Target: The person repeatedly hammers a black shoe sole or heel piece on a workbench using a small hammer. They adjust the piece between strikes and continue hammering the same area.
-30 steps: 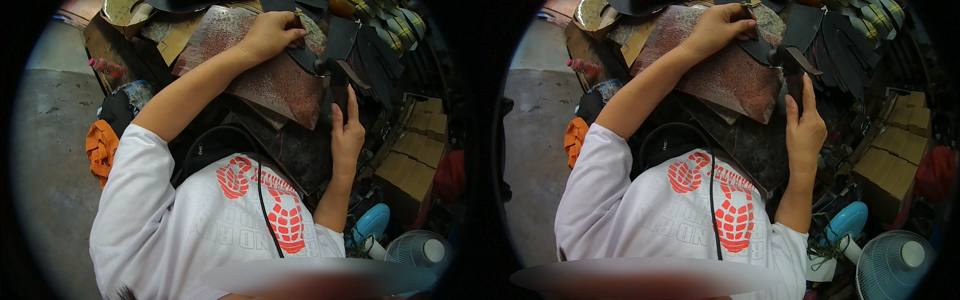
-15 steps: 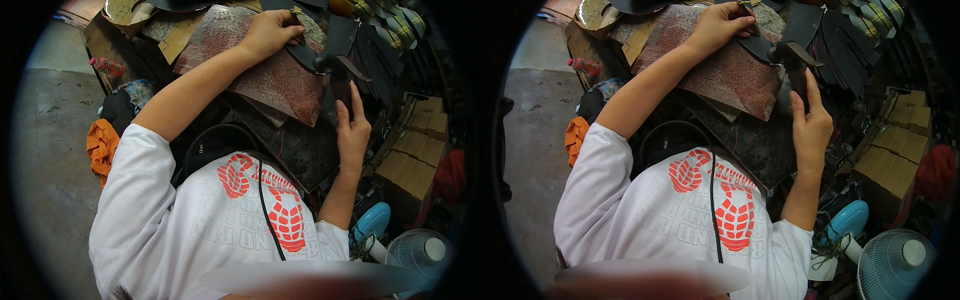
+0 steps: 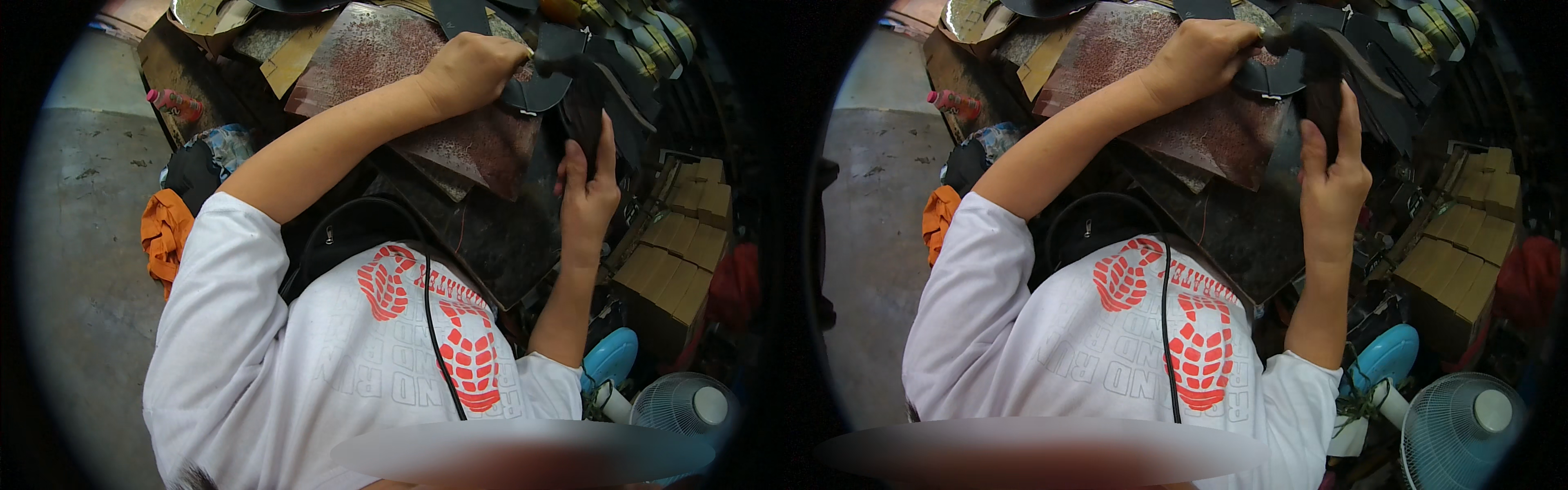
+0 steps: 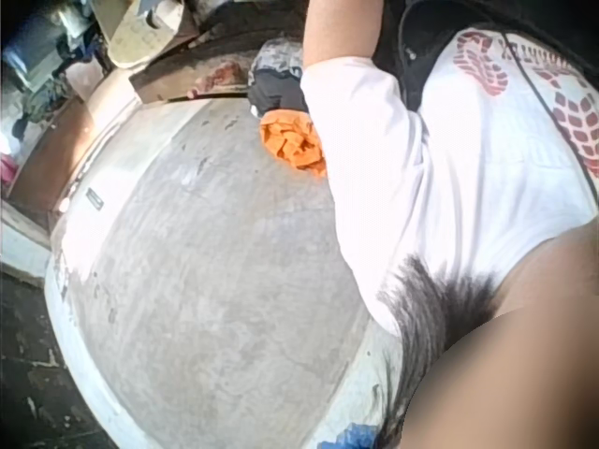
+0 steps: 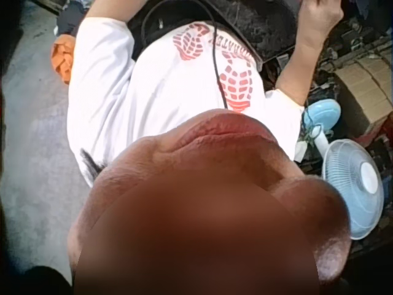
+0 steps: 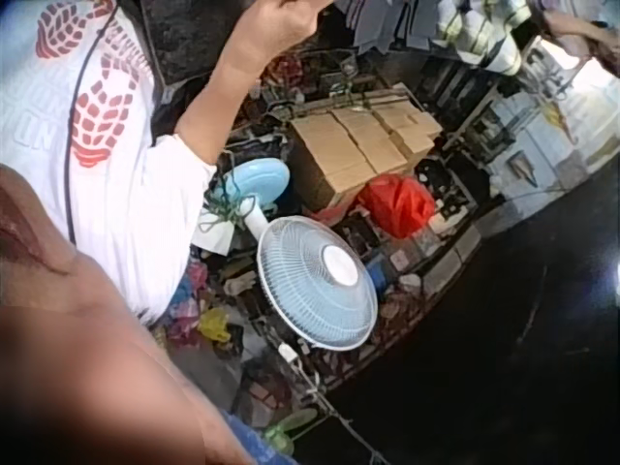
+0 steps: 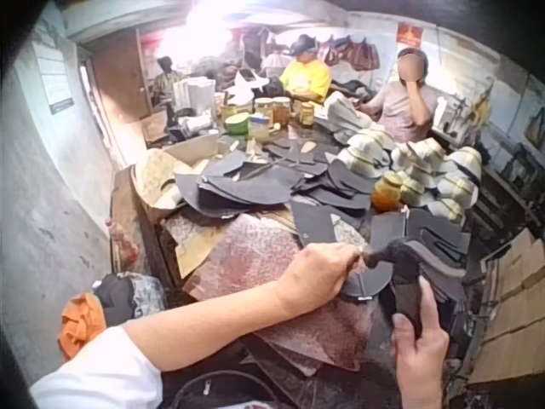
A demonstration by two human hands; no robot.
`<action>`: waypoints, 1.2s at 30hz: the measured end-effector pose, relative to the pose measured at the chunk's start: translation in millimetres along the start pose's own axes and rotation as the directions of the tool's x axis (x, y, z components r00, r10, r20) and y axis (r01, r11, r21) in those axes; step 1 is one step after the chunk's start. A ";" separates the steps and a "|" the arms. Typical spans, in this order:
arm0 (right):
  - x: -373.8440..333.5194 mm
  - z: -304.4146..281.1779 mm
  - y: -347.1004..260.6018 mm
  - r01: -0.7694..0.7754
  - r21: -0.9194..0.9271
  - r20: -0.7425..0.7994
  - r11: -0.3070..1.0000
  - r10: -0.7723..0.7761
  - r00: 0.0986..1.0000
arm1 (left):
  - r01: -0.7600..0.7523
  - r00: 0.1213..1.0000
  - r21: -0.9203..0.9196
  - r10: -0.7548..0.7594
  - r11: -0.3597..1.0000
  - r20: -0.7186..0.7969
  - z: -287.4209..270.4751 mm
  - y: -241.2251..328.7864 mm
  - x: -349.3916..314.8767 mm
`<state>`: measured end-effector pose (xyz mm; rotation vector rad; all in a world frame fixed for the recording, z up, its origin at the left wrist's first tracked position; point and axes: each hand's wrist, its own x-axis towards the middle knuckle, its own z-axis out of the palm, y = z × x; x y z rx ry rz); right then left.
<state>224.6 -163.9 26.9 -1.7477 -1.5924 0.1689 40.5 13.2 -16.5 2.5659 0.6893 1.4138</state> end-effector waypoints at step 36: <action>-18.8 11.5 7.6 -0.178 -0.091 0.069 0.980 0.184 0.980 | 0.436 0.899 -0.283 -0.430 0.854 0.089 6.3 -14.4 -1.7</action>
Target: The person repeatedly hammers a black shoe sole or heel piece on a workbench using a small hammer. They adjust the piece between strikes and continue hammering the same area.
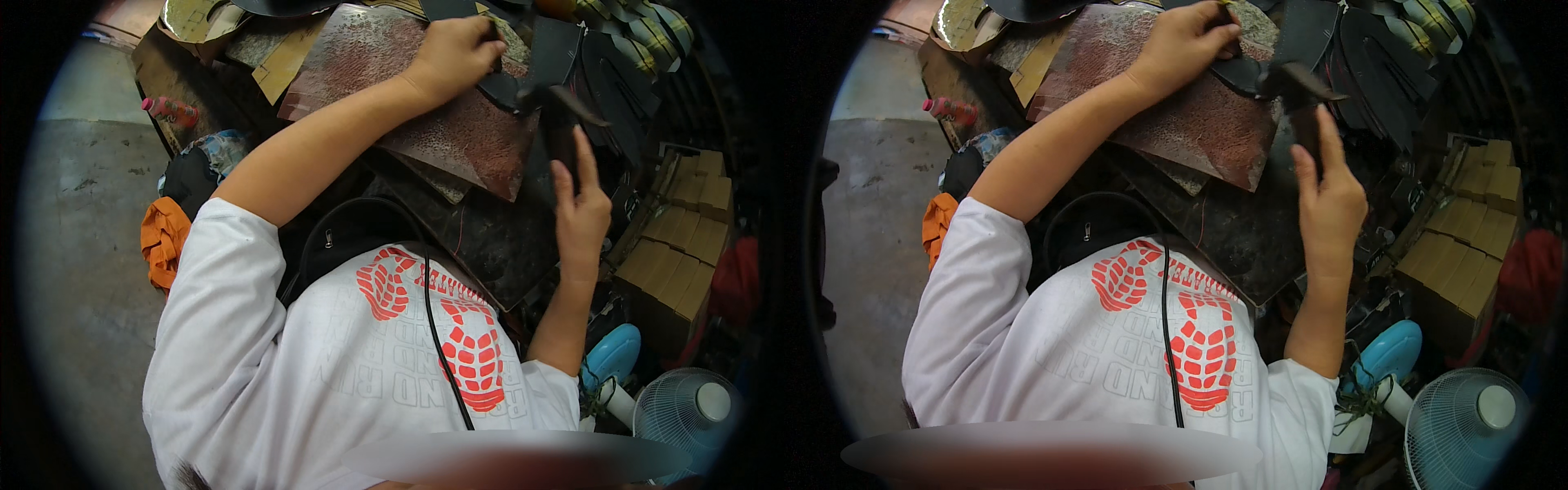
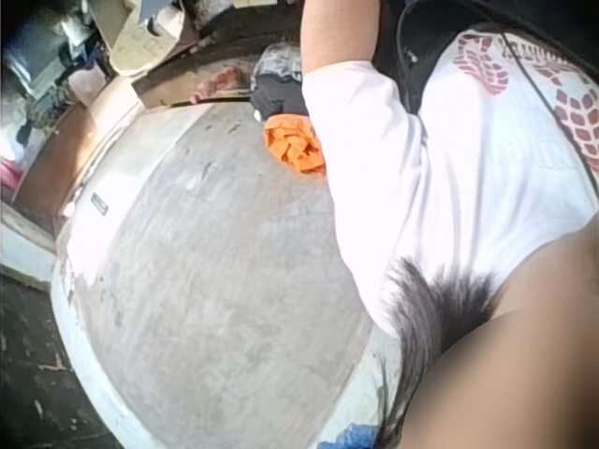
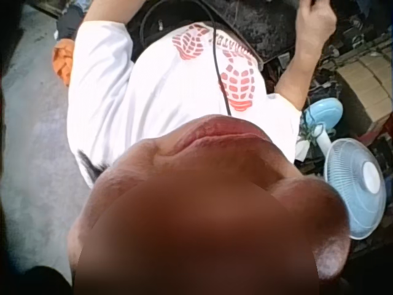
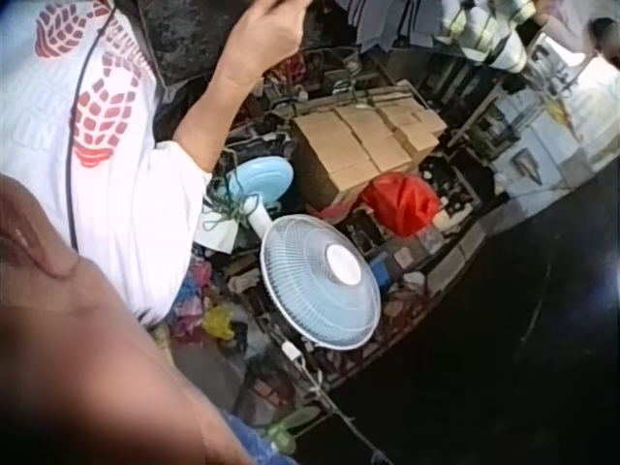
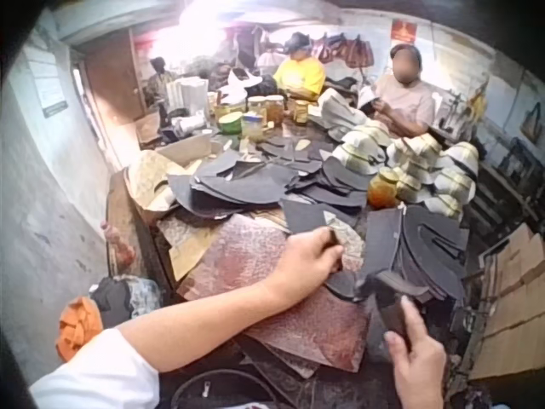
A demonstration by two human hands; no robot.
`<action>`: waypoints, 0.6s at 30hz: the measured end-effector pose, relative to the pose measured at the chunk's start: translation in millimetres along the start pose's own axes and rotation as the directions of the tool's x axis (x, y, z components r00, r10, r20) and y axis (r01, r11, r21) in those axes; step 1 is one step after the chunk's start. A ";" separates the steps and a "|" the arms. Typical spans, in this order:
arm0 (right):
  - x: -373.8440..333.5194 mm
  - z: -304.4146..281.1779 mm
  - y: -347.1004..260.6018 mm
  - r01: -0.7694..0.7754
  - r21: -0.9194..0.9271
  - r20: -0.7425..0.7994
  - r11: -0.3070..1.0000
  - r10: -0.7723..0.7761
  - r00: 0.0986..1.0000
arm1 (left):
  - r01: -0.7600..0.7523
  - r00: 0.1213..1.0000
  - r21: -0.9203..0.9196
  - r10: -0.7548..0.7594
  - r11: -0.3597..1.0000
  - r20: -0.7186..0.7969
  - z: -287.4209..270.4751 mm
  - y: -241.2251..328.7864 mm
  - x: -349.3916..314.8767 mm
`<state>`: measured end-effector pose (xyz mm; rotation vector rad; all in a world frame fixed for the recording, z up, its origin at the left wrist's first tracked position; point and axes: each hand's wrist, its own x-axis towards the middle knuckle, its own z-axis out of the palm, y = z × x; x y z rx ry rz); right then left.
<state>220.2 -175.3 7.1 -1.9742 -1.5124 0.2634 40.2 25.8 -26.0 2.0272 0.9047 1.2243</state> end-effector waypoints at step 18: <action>10.4 -77.0 -82.0 0.511 0.264 -0.541 0.818 -0.313 0.781 | -0.347 0.938 0.176 0.345 0.921 0.044 5.5 3.2 5.9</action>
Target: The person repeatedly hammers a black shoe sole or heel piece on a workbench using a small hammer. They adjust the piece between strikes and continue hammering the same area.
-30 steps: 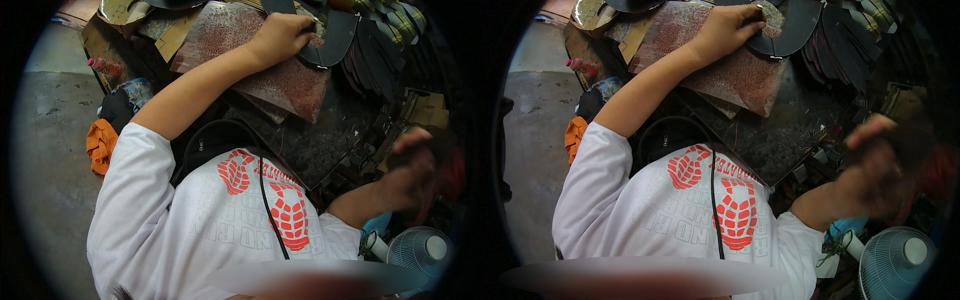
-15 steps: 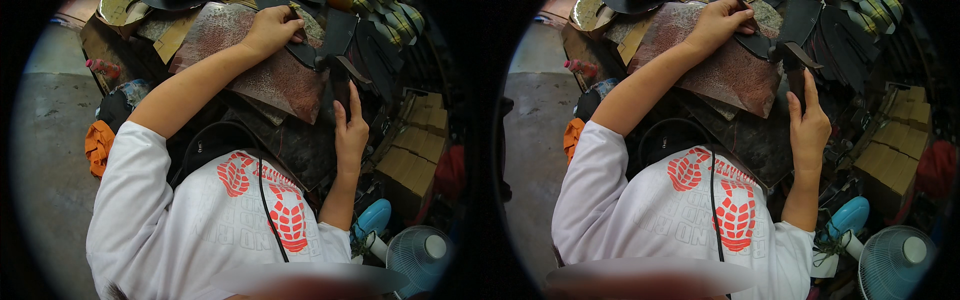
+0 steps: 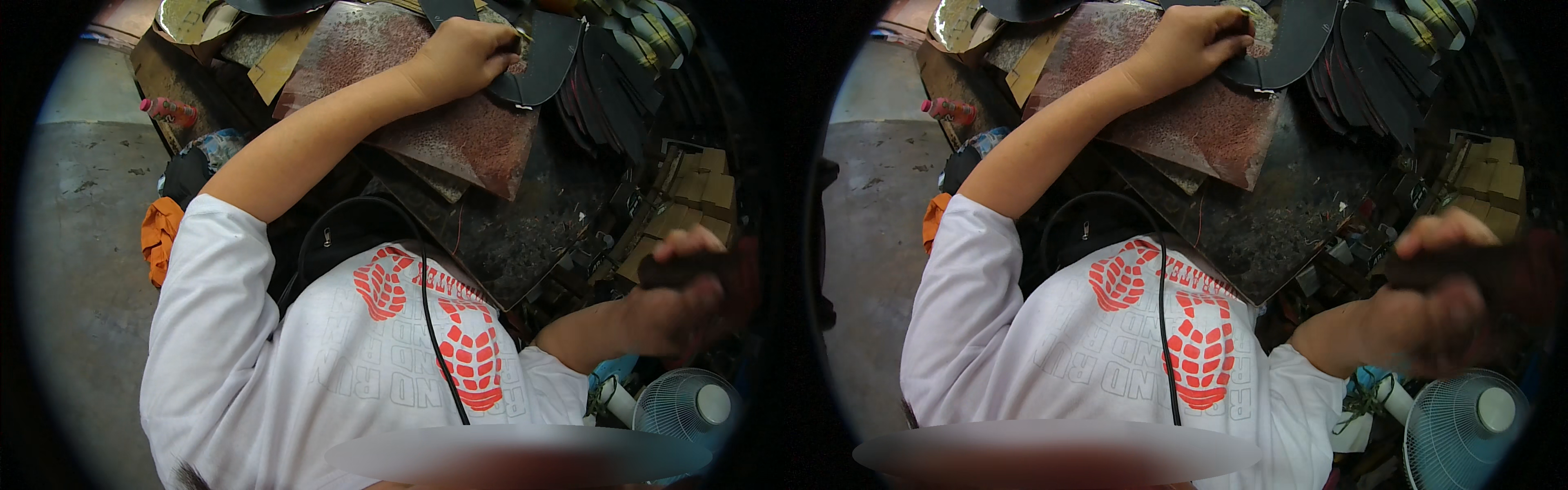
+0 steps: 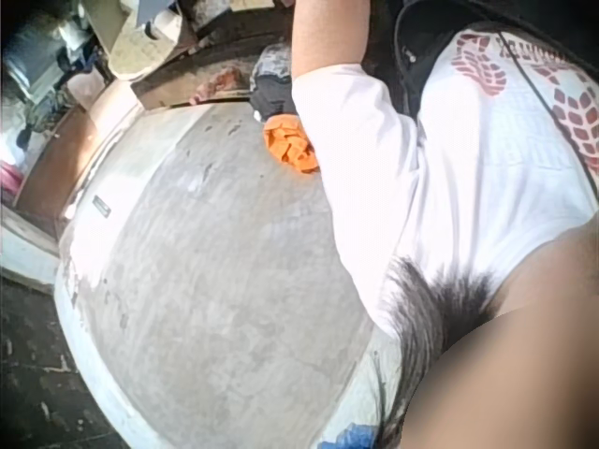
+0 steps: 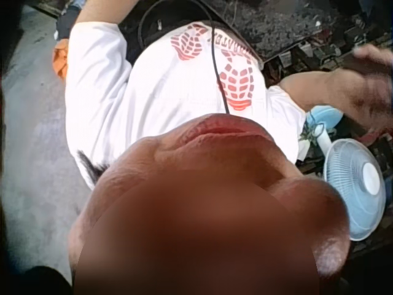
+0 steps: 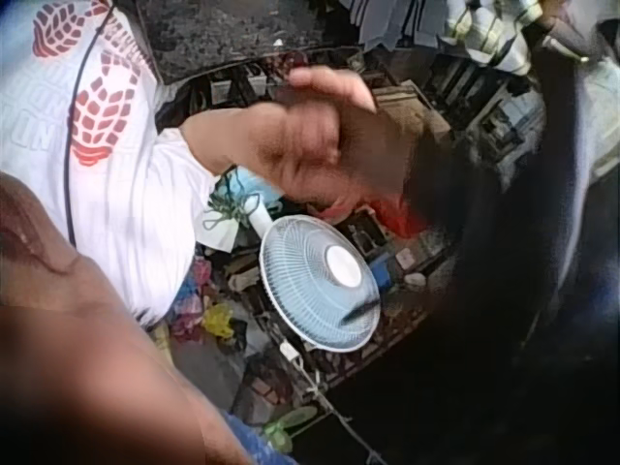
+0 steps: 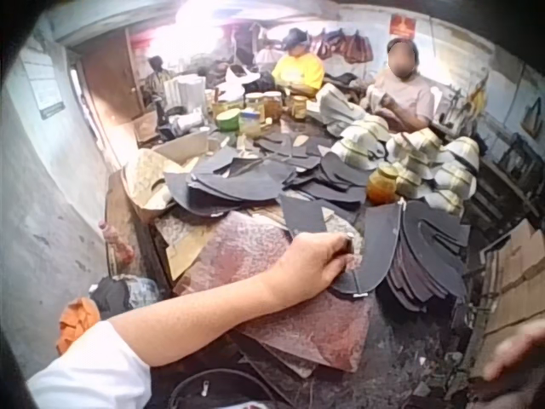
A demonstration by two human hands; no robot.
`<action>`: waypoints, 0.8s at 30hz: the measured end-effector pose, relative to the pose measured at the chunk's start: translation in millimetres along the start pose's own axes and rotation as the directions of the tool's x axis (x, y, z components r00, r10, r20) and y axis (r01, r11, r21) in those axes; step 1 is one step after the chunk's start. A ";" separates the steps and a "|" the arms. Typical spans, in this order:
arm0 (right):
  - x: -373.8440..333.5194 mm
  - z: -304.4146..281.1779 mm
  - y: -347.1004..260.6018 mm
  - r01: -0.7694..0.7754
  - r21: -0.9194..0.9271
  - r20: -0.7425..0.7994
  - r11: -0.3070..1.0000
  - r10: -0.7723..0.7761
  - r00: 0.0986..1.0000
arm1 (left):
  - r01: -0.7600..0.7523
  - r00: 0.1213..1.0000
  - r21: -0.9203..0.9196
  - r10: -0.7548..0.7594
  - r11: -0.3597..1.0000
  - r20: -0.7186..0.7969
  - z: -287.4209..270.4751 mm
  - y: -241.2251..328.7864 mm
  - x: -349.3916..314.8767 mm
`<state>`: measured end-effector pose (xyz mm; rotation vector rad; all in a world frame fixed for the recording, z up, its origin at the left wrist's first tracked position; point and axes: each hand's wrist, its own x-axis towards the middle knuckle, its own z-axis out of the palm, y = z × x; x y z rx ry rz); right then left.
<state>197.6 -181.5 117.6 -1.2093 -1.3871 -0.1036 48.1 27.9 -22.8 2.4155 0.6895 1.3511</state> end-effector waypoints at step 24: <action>-90.7 2.6 96.8 -0.448 -0.448 0.349 0.774 0.613 0.709 | 0.438 0.898 -0.333 -0.418 0.835 0.134 2.4 -7.0 -4.7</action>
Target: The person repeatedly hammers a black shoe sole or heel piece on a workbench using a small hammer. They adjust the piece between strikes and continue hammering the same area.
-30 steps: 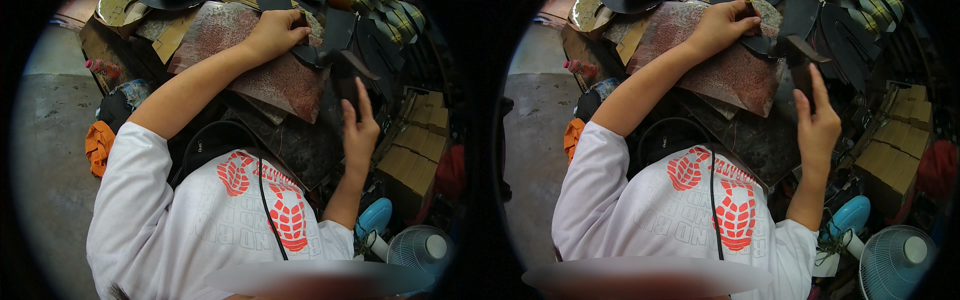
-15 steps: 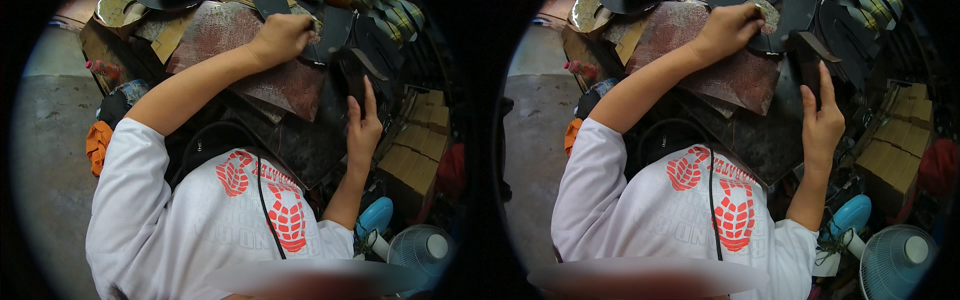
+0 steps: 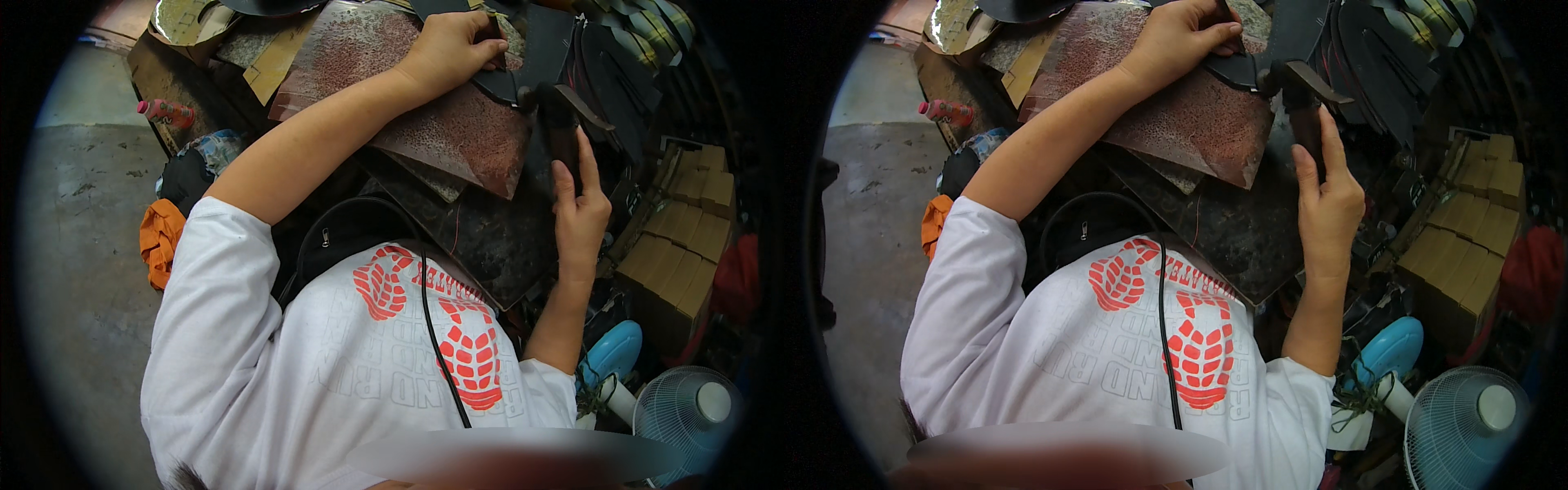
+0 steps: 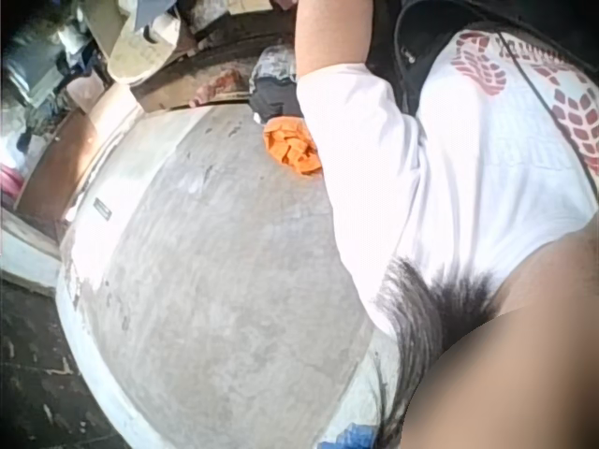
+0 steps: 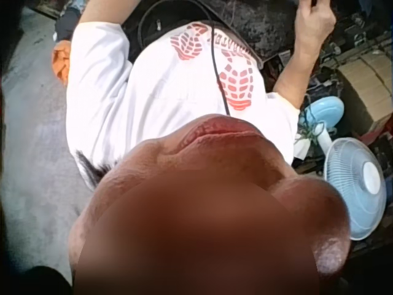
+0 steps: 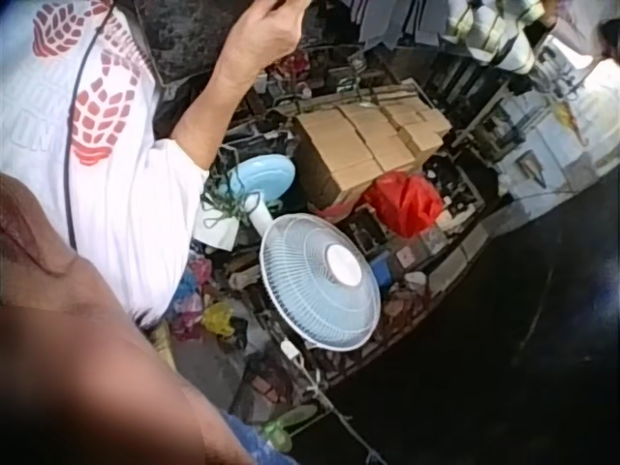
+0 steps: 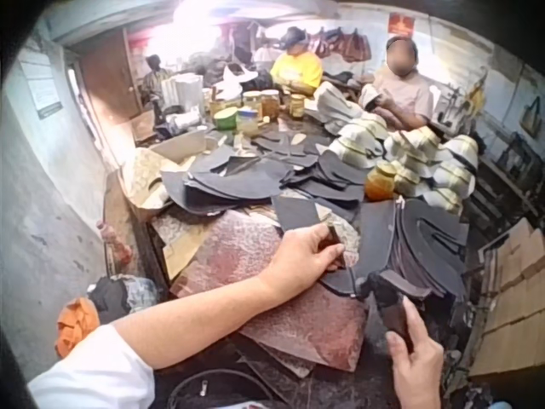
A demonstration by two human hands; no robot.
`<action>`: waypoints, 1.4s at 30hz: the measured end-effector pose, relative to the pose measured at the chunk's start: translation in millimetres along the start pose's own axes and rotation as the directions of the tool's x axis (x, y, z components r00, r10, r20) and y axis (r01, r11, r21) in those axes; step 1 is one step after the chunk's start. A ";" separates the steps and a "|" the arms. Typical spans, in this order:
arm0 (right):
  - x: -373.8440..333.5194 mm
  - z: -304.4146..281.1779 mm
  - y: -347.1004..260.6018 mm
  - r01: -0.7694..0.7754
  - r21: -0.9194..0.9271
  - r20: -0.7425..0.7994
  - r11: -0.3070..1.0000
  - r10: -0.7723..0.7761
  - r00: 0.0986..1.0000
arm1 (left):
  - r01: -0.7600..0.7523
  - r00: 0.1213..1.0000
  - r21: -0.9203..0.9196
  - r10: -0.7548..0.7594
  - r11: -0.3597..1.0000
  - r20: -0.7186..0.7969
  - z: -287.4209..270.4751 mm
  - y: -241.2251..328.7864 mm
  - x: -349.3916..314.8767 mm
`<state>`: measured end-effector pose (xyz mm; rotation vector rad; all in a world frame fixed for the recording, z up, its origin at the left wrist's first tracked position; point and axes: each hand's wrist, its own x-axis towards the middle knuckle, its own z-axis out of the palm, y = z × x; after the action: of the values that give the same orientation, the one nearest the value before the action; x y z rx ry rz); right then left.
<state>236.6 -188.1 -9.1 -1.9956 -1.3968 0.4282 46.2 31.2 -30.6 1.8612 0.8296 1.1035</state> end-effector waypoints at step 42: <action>9.2 16.7 -25.0 0.037 -0.108 -0.022 0.993 -0.040 0.999 | 0.025 0.940 -0.426 -0.166 0.904 -0.298 -11.7 -8.1 15.0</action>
<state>212.4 -168.9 -3.5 -2.0488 -1.4686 0.3161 40.5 50.9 -28.6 1.2852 0.7842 1.4253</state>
